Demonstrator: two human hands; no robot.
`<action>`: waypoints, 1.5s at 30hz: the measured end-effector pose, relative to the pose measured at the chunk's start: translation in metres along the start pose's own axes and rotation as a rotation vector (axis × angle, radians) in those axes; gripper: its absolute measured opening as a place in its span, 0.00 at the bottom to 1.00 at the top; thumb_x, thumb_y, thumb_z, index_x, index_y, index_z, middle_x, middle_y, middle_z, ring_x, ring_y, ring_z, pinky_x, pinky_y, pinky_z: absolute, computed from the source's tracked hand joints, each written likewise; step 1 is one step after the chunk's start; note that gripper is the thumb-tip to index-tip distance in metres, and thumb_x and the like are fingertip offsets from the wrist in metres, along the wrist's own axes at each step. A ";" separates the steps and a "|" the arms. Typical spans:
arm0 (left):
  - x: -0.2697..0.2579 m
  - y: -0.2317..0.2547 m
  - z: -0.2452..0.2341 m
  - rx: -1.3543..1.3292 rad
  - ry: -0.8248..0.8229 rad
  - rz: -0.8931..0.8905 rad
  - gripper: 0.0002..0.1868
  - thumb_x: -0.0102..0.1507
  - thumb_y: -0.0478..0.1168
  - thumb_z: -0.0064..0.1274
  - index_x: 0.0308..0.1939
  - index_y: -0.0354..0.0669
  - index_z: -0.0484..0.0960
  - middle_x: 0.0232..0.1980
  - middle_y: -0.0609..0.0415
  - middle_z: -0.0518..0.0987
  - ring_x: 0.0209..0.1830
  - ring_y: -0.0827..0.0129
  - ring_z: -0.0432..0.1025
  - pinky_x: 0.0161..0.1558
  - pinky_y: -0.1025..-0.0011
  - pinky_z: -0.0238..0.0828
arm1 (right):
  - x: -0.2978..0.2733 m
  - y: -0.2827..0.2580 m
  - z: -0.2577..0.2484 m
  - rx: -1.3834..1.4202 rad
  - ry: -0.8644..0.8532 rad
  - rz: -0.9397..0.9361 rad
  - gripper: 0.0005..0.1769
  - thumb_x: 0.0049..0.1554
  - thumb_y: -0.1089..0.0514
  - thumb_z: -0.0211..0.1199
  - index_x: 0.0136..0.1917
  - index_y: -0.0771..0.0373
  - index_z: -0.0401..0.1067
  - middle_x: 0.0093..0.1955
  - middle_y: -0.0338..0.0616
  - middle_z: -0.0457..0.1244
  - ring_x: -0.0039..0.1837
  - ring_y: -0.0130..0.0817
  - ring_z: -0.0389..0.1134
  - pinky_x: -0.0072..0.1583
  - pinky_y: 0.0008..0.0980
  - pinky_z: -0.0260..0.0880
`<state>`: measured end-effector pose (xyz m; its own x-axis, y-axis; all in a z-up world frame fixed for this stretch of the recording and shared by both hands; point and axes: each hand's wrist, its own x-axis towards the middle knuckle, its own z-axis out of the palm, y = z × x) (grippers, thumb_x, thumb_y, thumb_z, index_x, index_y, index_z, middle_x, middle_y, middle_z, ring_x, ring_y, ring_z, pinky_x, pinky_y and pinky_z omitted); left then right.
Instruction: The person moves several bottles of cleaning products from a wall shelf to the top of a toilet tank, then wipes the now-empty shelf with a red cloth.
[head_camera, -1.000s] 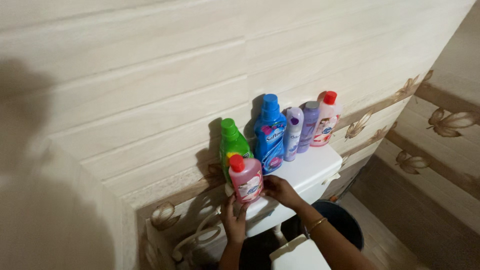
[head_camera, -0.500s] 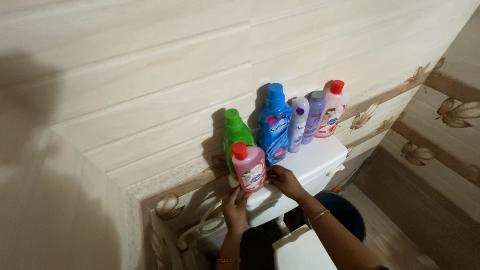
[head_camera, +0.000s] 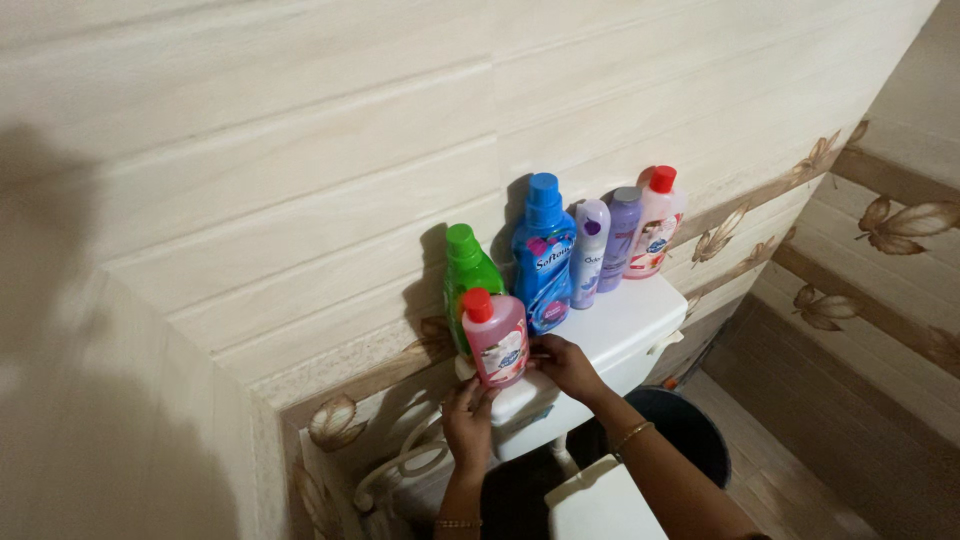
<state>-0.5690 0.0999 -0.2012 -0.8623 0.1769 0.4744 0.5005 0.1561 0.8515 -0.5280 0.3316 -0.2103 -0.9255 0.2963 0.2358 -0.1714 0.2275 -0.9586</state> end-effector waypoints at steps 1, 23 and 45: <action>-0.001 0.000 -0.001 -0.003 -0.009 -0.019 0.20 0.56 0.44 0.68 0.50 0.42 0.86 0.44 0.50 0.84 0.42 0.61 0.77 0.47 0.66 0.72 | -0.001 0.000 0.001 0.024 -0.005 -0.014 0.20 0.56 0.73 0.63 0.62 0.70 0.70 0.59 0.48 0.69 0.60 0.35 0.72 0.63 0.34 0.75; -0.053 0.050 0.012 0.111 0.006 0.476 0.51 0.59 0.63 0.57 0.78 0.47 0.52 0.80 0.35 0.44 0.81 0.36 0.42 0.74 0.39 0.43 | -0.137 -0.103 0.006 -0.641 0.230 -0.399 0.45 0.57 0.52 0.71 0.78 0.66 0.53 0.81 0.59 0.47 0.83 0.59 0.44 0.77 0.51 0.51; -0.336 0.431 0.167 -1.158 -1.000 0.886 0.42 0.78 0.63 0.15 0.83 0.33 0.31 0.88 0.36 0.30 0.90 0.46 0.23 0.87 0.47 0.17 | -0.502 -0.288 -0.164 -0.412 0.852 -0.680 0.44 0.71 0.34 0.35 0.86 0.67 0.37 0.91 0.53 0.28 0.91 0.49 0.24 0.87 0.50 0.23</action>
<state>-0.0503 0.2703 -0.0307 0.2064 0.3598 0.9099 0.0604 -0.9328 0.3552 0.0414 0.2692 -0.0263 -0.1312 0.4891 0.8623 -0.2774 0.8170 -0.5056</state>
